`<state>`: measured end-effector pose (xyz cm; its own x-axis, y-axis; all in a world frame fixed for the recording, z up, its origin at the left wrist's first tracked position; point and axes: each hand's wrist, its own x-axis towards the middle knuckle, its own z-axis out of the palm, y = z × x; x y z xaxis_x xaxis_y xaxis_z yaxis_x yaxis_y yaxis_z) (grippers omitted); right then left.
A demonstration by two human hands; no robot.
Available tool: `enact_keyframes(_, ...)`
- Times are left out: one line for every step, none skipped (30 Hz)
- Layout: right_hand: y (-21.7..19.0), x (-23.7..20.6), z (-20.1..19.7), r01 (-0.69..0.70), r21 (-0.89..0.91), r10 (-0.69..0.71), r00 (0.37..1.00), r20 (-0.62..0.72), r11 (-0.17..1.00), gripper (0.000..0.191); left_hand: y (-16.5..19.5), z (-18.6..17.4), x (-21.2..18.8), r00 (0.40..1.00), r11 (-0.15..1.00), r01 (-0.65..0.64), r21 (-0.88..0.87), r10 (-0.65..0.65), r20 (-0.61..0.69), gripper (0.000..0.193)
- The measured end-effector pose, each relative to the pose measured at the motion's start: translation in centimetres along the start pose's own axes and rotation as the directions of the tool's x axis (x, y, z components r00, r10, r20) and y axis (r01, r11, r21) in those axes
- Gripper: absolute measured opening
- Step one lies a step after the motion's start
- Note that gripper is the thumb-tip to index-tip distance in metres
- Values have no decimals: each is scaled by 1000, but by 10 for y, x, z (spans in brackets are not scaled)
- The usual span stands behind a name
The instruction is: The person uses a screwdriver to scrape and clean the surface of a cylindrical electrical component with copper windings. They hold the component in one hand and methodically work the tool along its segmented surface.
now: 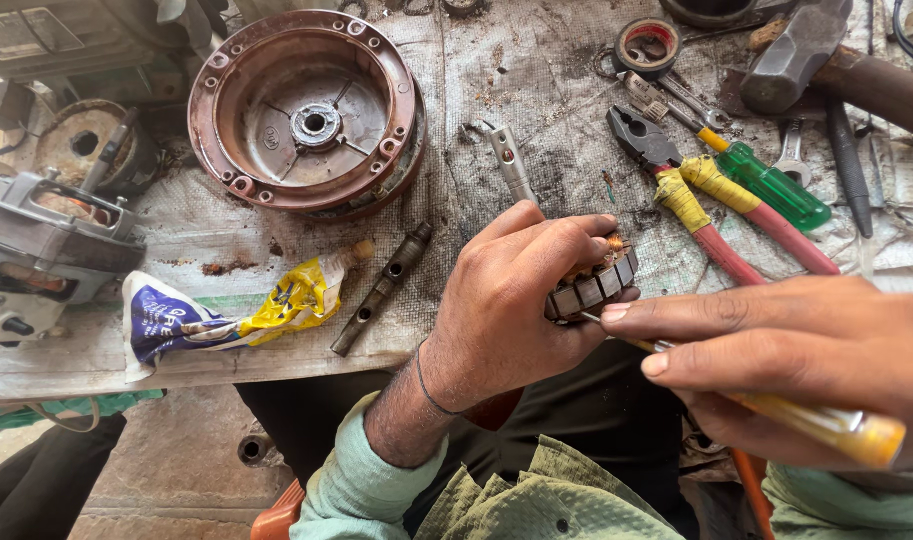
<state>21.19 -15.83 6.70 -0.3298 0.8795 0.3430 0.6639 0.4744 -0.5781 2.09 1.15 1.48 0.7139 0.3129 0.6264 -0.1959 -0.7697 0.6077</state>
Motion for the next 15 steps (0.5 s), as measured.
enact_keyframes(-4,1,3,-18,-39,17,1000,-24,999,43,0,1,0,1000,1000,0,0,0,-8,43)
enact_keyframes(-10,3,5,-37,-78,33,998,-49,996,43,1,1,0,1000,1000,-1,0,1,-15,42)
enact_keyframes(-15,5,6,-57,-116,49,996,-77,992,44,1,2,0,1000,1000,-3,-1,3,-20,41)
enact_keyframes(-19,8,5,-58,-147,50,997,-52,988,46,1,1,-1,1000,1000,-2,3,2,-18,41)
enact_keyframes(-23,10,4,-59,-178,54,998,-29,982,48,2,2,-1,1000,1000,-3,6,3,-16,41)
enact_keyframes(-26,13,3,-60,-209,60,998,-5,976,50,3,2,-2,1000,1000,-3,7,3,-13,41)
enact_keyframes(-27,15,4,-99,-151,94,995,-38,984,48,4,2,-2,1000,1000,-14,16,14,4,42)
enact_keyframes(-27,15,6,-135,-92,129,989,-69,987,46,5,2,-3,999,999,-27,26,26,21,42)
enact_keyframes(-25,14,8,-166,-32,162,982,-99,986,44,6,2,-3,999,998,-41,37,40,37,43)
enact_keyframes(-27,10,13,-183,-66,171,972,-161,981,41,6,2,-3,998,998,-42,37,40,41,44)
enact_keyframes(-28,4,19,-201,-98,175,959,-221,975,38,6,2,-3,998,998,-42,38,40,43,45)
enact_keyframes(-27,-2,24,-220,-129,177,943,-282,967,36,6,2,-2,998,998,-42,39,40,47,46)
enact_keyframes(-27,-9,28,-226,-99,192,943,-270,969,37,6,2,-2,998,998,-43,38,41,47,46)
enact_keyframes(-26,-15,32,-233,-70,208,944,-257,970,38,6,2,-2,998,998,-42,35,41,45,47)
enact_keyframes(-24,-19,32,-239,-42,222,944,-244,970,39,5,2,-2,998,998,-43,34,42,42,47)
